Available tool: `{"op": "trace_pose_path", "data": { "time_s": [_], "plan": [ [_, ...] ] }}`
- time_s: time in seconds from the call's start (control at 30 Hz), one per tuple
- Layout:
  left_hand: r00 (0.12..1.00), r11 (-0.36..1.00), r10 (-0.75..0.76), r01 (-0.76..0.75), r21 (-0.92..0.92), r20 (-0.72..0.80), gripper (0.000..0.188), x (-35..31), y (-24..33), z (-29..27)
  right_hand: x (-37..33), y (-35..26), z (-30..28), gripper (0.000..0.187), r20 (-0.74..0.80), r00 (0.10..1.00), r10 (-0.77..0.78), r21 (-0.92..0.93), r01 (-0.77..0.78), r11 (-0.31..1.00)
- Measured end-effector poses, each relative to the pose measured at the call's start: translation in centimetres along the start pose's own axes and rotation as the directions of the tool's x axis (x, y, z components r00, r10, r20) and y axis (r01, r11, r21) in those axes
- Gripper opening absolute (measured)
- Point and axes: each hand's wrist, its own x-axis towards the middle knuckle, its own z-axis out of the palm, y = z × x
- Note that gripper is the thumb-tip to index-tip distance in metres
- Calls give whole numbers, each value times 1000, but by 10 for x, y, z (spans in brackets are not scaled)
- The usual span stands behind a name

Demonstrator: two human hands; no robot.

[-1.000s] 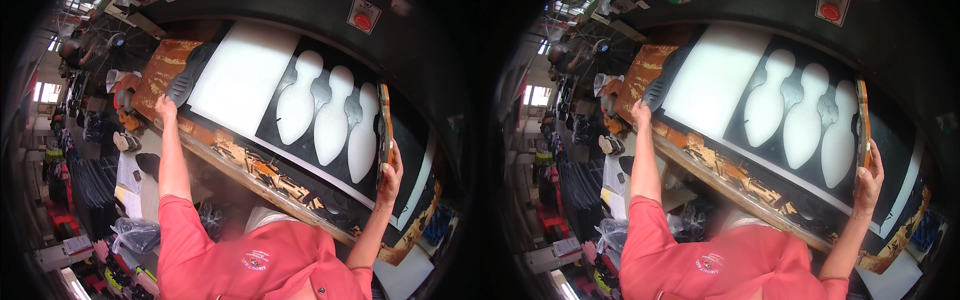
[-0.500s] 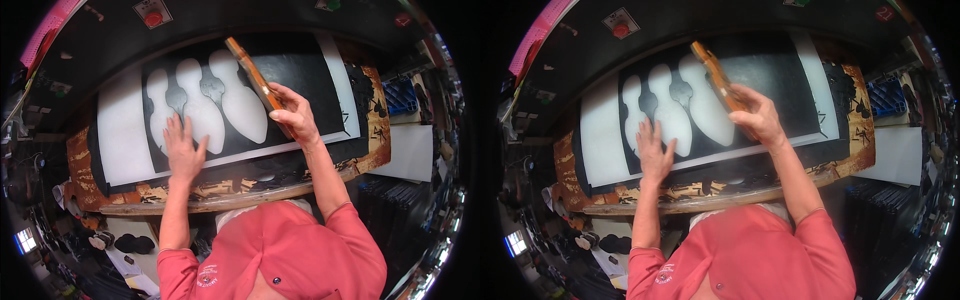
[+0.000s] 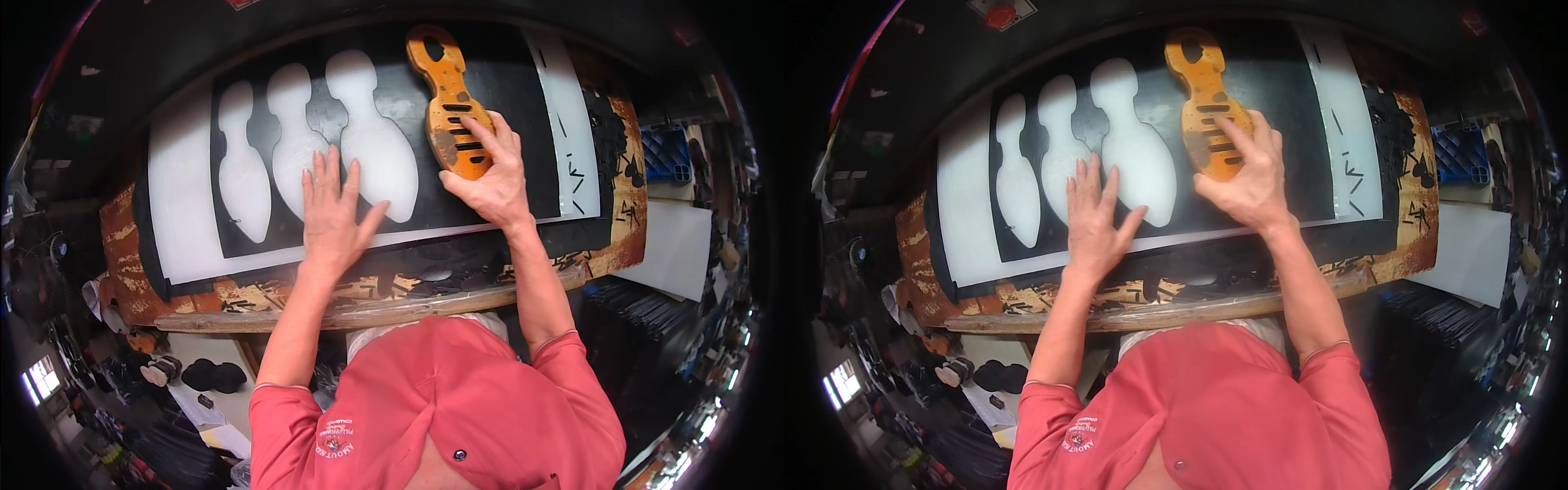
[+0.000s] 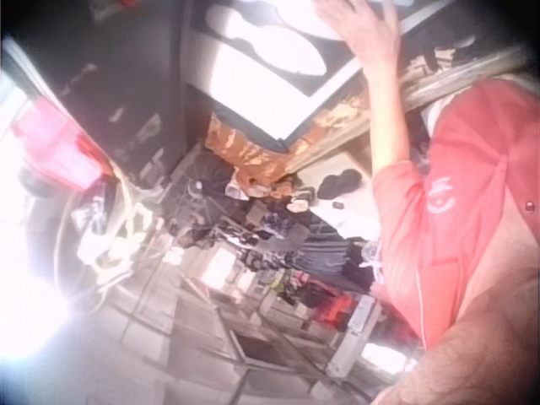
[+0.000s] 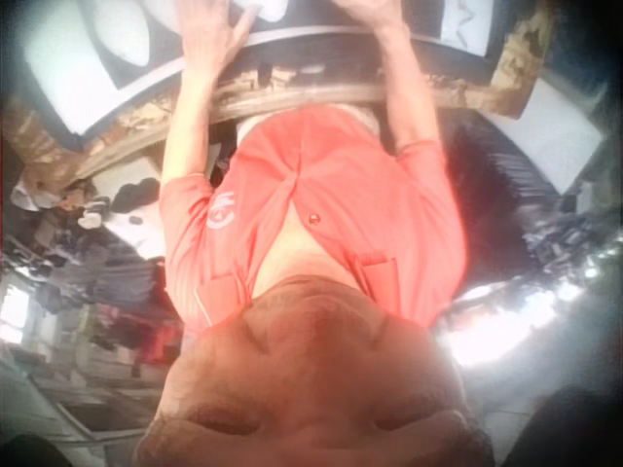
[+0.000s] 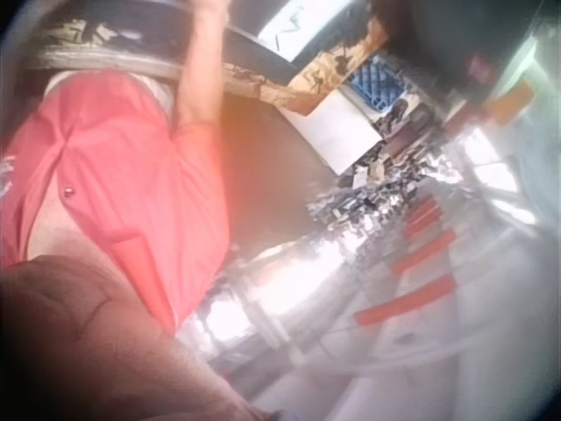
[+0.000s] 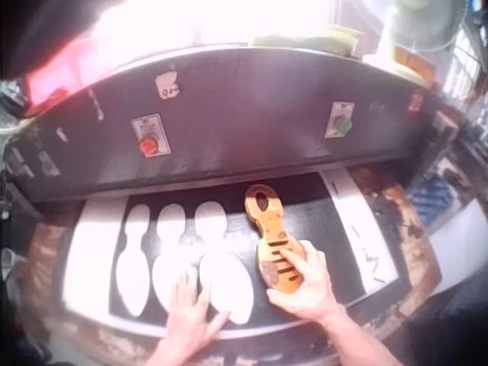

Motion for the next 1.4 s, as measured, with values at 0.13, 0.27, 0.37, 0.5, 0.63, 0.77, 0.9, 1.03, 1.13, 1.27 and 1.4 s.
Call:
{"op": "trace_pose_path", "data": {
  "time_s": [0.13, 0.27, 0.37, 0.5, 0.63, 0.77, 0.9, 1.03, 1.13, 1.27, 1.4],
  "plan": [
    [995, 994, -36, 26, -109, -94, 77, 5, 4, 4, 3, 1, 19, 70, 8, 988, -154, -216, 153, 964],
    [995, 995, -49, 41, -96, -83, 75, 3, 2, 4, 0, 8, 21, 69, 17, 979, -202, -215, 201, 956],
    [995, 995, -52, 44, -92, -88, 72, 2, 5, 4, -1, 9, 21, 70, 8, 974, -224, -199, 222, 955],
    [993, 995, -45, 35, -92, -112, 67, 6, 3, 8, 4, 11, 22, 71, -19, 971, -237, -196, 229, 953],
    [981, 984, -11, -24, -178, -192, 61, 7, -1, 9, 4, 28, 13, 66, 46, 972, -231, -49, 233, 971],
    [970, 914, -14, -86, -396, -243, 47, -28, 21, -11, -13, 54, -12, 47, 3, 994, -112, -253, 110, 961],
    [982, 833, -29, -80, -547, -188, 23, -88, 59, -49, -22, 78, -53, 43, 66, 969, -238, -480, 239, 844],
    [976, 948, 90, -145, -283, -199, 13, -72, 75, -49, 15, 117, -130, 35, -224, 974, -15, -516, -105, 850],
    [971, 974, 61, -108, -200, -230, 14, -26, 83, -35, 51, 133, -171, 22, -514, 858, 17, -306, -202, 930],
    [942, 972, 111, -170, -164, -318, 12, 27, 81, -34, 110, 97, -191, 20, -603, 796, -56, 59, 114, 992],
    [947, 986, 66, -111, -127, -314, 12, 65, 69, -19, 184, 46, -201, 14, -577, 778, -249, 61, 345, 937]
  ]
}}
